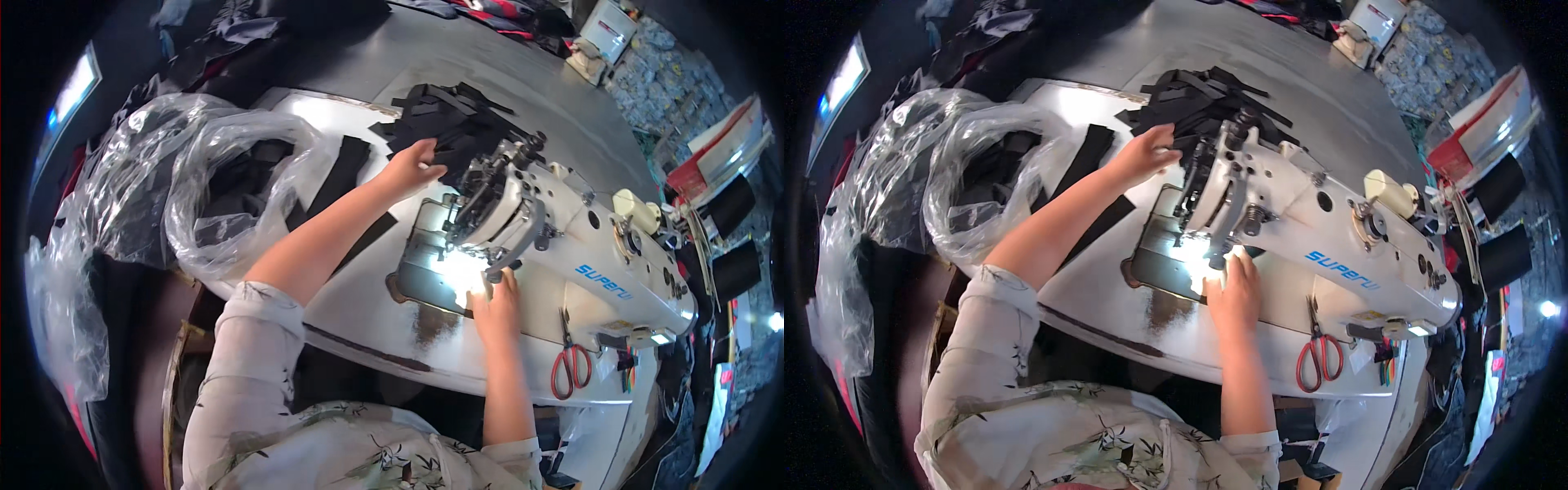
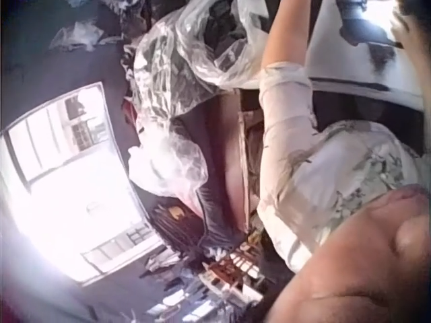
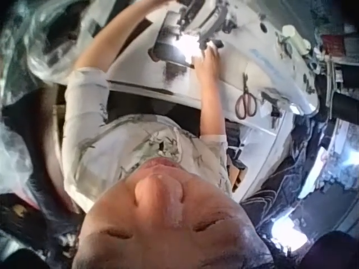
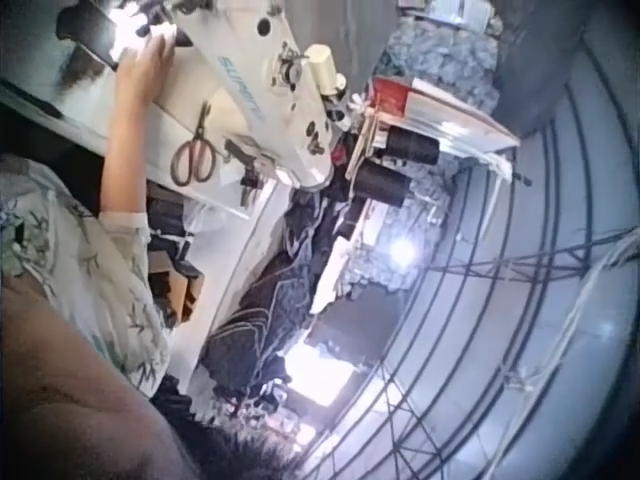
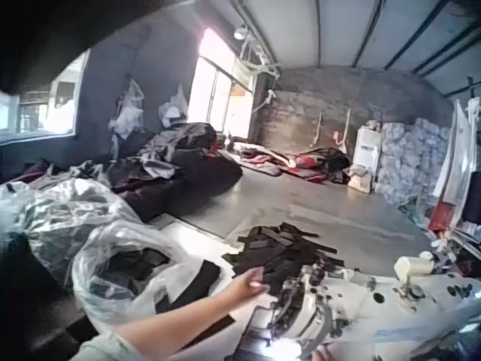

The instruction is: Operate an industrial sewing machine to sew fabric strips.

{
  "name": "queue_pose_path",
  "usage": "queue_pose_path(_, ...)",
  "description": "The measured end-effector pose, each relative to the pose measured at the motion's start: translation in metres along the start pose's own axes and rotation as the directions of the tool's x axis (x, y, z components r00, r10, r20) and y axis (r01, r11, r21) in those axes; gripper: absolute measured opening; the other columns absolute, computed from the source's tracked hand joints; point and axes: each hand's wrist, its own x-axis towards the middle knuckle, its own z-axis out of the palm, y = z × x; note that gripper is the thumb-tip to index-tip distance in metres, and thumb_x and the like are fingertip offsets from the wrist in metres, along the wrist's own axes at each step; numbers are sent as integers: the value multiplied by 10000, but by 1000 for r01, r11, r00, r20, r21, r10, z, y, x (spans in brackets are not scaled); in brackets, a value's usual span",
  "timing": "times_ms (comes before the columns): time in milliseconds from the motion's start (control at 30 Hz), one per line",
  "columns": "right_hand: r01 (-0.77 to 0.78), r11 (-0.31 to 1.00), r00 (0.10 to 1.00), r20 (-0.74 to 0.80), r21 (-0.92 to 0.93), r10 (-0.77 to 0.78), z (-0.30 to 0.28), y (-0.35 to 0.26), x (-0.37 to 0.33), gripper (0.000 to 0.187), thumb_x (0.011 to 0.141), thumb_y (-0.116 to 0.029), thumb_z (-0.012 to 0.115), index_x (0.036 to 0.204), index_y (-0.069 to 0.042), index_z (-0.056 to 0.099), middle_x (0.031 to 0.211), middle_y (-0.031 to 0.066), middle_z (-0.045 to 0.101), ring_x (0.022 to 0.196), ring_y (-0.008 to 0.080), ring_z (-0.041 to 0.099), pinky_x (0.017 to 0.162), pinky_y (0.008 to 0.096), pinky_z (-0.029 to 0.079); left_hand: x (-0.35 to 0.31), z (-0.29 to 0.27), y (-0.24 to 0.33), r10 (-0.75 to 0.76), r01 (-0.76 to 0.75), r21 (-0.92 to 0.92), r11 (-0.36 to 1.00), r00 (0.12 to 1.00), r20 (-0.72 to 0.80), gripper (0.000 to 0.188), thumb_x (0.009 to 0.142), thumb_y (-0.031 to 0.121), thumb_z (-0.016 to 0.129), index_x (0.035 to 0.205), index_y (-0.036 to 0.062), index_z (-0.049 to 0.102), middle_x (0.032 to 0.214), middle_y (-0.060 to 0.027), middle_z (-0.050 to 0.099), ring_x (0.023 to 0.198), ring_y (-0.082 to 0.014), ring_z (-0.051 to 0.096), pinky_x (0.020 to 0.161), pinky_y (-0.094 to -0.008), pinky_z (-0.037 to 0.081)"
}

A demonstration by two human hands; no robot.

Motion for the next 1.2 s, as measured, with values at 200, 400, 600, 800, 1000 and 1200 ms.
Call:
queue_pose_path(200, 16, 999, 993, -113, -39, -20, -7, 6, -4, 383, 896, -162, 653, 1253, -29, 610, 1334, 185, 577, 1252, 393, 530, 1053, 457, 435, -99, -49, 70, 31, -330, 739, 587, 922, 387, 538, 929, 330, 700, 1368, 46, 569, 1286, -106, 645, 1081, -287, 659, 936, -406, 524)
queue_pose_path(400, 91, 995, 995, -37, -30, -92, -9, -14, -7, 320, 932, -200, 653, 1222, -64, 649, 1273, 160, 621, 1196, 361, 574, 1022, 437, 459, -248, -72, 61, 217, -363, 870, 335, 928, 303, 543, 802, 377, 740, 1225, 48, 651, 1209, -108, 646, 1097, -261, 595, 990, -408, 456)
queue_pose_path(600, 438, 894, 899, -47, 96, -435, -2, -51, -15, 302, 907, -130, 691, 1200, -66, 658, 1273, 113, 641, 1141, 336, 613, 973, 429, 497, -250, -17, 76, 174, -370, 780, 505, 929, 328, 640, 839, 511, 705, 1274, 46, 635, 1198, -81, 616, 1055, -249, 583, 934, -386, 460)
queue_pose_path(800, 498, 859, 867, -32, 122, -498, -4, -46, -12, 298, 942, -39, 586, 1235, -31, 643, 1290, 152, 636, 1171, 362, 604, 1013, 442, 480, -197, 27, 50, 294, -269, 818, 509, 947, 129, 647, 916, 541, 604, 1233, -22, 631, 1243, -128, 620, 998, -277, 590, 873, -380, 460)
queue_pose_path(1000, 482, 867, 875, -14, 131, -484, -3, -36, -17, 299, 951, -45, 578, 1243, -19, 637, 1278, 158, 642, 1198, 358, 598, 1025, 433, 473, -234, -35, 62, 371, -386, 646, 659, 914, 166, 571, 886, 335, 705, 1353, 34, 573, 1452, -172, 535, 1279, -345, 554, 1054, -437, 461)
queue_pose_path(1200, 481, 876, 876, 4, 36, -482, -7, -45, -20, 255, 942, -55, 602, 1189, -42, 659, 1236, 133, 654, 1149, 342, 615, 992, 425, 486, -223, -181, 39, 227, -19, 767, 642, 960, -166, 414, 928, 11, 526, 1327, 67, 619, 1477, -139, 526, 1295, -330, 564, 1041, -414, 513)
